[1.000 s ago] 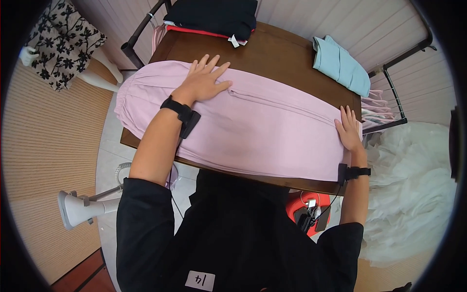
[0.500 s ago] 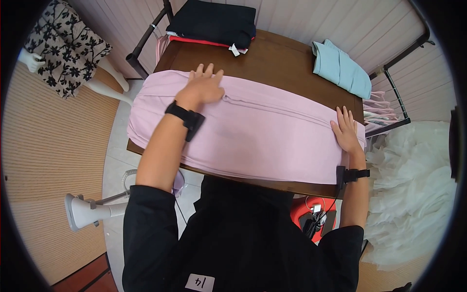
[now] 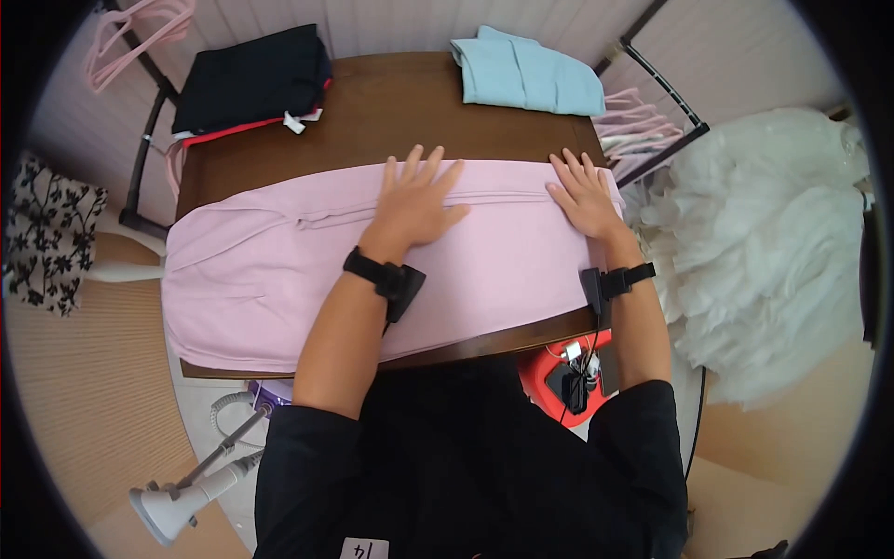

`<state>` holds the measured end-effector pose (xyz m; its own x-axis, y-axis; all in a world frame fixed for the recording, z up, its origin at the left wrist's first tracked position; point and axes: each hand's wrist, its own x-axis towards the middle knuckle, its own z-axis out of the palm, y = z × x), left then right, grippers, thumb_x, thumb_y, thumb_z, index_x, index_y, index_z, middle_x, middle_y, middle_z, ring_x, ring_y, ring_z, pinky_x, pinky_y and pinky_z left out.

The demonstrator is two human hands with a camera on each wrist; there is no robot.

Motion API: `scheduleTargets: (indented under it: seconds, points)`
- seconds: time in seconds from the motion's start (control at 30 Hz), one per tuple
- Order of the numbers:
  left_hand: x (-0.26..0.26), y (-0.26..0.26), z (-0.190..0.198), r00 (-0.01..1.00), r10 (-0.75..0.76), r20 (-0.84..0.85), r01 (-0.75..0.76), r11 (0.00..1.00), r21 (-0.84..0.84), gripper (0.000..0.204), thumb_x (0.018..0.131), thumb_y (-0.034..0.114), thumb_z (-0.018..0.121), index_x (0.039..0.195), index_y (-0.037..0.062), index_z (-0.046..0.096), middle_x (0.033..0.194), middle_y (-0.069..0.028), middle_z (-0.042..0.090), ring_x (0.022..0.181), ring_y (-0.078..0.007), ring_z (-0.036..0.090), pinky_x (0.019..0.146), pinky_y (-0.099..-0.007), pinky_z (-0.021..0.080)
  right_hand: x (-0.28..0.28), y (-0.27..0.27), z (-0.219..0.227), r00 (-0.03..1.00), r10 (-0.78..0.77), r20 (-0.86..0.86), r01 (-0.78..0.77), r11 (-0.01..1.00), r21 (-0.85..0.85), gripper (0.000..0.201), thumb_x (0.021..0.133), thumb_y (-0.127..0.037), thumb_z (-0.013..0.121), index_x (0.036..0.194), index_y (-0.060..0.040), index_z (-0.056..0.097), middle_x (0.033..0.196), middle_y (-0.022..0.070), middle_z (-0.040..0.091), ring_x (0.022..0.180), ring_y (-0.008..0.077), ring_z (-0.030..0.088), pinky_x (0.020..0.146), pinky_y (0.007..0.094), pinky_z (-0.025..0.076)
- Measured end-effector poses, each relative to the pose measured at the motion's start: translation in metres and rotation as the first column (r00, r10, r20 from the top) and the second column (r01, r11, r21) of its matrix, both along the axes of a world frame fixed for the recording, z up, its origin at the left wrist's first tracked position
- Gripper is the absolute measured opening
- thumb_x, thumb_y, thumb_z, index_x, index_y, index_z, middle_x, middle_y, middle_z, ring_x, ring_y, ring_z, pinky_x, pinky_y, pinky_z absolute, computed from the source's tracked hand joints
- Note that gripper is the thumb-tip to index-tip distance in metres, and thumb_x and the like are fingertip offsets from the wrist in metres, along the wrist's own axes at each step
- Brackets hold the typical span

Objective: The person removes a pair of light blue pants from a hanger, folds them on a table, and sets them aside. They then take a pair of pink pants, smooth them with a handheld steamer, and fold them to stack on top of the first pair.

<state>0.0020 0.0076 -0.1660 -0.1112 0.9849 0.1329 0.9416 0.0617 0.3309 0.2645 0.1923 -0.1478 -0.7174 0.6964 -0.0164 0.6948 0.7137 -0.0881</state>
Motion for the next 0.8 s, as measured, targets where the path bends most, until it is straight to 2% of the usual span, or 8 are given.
scheduleTargets:
  seconds: [0.1,0.17,0.3,0.37,0.4,0.43,0.5,0.8]
  points:
    - [-0.003,-0.001,0.002,1.000,0.003,-0.014,-0.002,0.999,0.041,0.069,0.089,0.053,0.057,0.147,0.0192,0.042,0.155,-0.0135,0.033,0.145,-0.0337,0.023,0.117,-0.0552,0.013,0.017,0.012,0.005,0.990,-0.138,-0.008,0.138,0.990,-0.016,0.061,0.098,-0.053,0.039,0.150,-0.0202,0.036,0.159,0.0089,0.026,0.148,0.0348,0.016,0.116,0.0565,0.011]
    - [-0.001,-0.002,0.003,1.000,0.018,-0.019,-0.016,0.998,0.060,0.067,0.089,0.052,0.058,0.146,0.0194,0.044,0.154,-0.0131,0.034,0.145,-0.0328,0.024,0.117,-0.0545,0.013,0.030,0.026,0.001,0.980,-0.199,0.025,0.200,0.980,-0.020,0.061,0.099,-0.050,0.040,0.150,-0.0176,0.036,0.159,0.0117,0.026,0.147,0.0357,0.018,0.118,0.0499,0.015]
    - [-0.003,-0.004,0.001,1.000,0.008,-0.015,-0.006,0.997,0.083,0.065,0.088,0.049,0.060,0.144,0.0189,0.047,0.153,-0.0134,0.036,0.144,-0.0329,0.025,0.117,-0.0538,0.013,0.059,0.053,-0.019,0.917,-0.286,-0.277,0.210,0.939,-0.272,0.058,0.102,-0.039,0.041,0.151,-0.0095,0.033,0.158,0.0163,0.027,0.144,0.0288,0.029,0.114,0.0290,0.025]
    - [-0.004,-0.005,0.000,1.000,-0.003,-0.006,0.004,0.994,0.111,0.063,0.087,0.047,0.061,0.142,0.0183,0.050,0.153,-0.0137,0.037,0.144,-0.0336,0.027,0.117,-0.0539,0.014,0.067,0.051,-0.021,0.621,-0.653,-0.433,0.147,0.640,-0.754,0.058,0.101,-0.041,0.045,0.148,-0.0068,0.040,0.149,0.0129,0.043,0.134,0.0250,0.043,0.110,0.0307,0.031]
    - [-0.004,-0.005,0.001,1.000,-0.006,0.003,0.006,0.994,0.112,0.063,0.087,0.047,0.061,0.142,0.0183,0.050,0.153,-0.0137,0.037,0.144,-0.0336,0.027,0.117,-0.0539,0.014,0.052,0.027,0.010,0.503,-0.830,-0.240,0.248,0.405,-0.880,0.056,0.100,-0.043,0.048,0.140,-0.0049,0.049,0.137,0.0091,0.056,0.122,0.0216,0.054,0.104,0.0309,0.039]
    - [-0.003,-0.005,0.001,1.000,-0.001,0.003,0.001,0.993,0.117,0.062,0.087,0.046,0.062,0.142,0.0181,0.050,0.152,-0.0137,0.038,0.143,-0.0338,0.027,0.117,-0.0540,0.014,0.055,0.028,0.007,0.504,-0.831,-0.236,0.257,0.405,-0.877,0.056,0.100,-0.043,0.048,0.140,-0.0049,0.049,0.137,0.0091,0.056,0.122,0.0216,0.054,0.104,0.0309,0.039]
    - [-0.003,-0.005,0.002,1.000,0.006,0.009,-0.007,0.992,0.123,0.062,0.087,0.045,0.062,0.141,0.0179,0.051,0.152,-0.0138,0.038,0.143,-0.0340,0.028,0.117,-0.0541,0.014,0.061,0.032,-0.004,0.378,-0.913,-0.155,-0.033,0.154,-0.987,0.058,0.098,-0.049,0.050,0.134,-0.0041,0.056,0.131,0.0084,0.060,0.115,0.0210,0.059,0.098,0.0314,0.045]
    - [-0.004,-0.006,0.001,1.000,0.010,0.027,-0.013,0.992,0.128,0.059,0.087,0.042,0.063,0.140,0.0178,0.052,0.151,-0.0139,0.040,0.142,-0.0340,0.029,0.117,-0.0530,0.015,0.090,0.060,-0.045,0.299,-0.954,-0.039,-0.280,-0.048,-0.959,0.052,0.096,-0.044,0.057,0.126,-0.0027,0.061,0.120,0.0103,0.066,0.103,0.0224,0.065,0.089,0.0353,0.054]
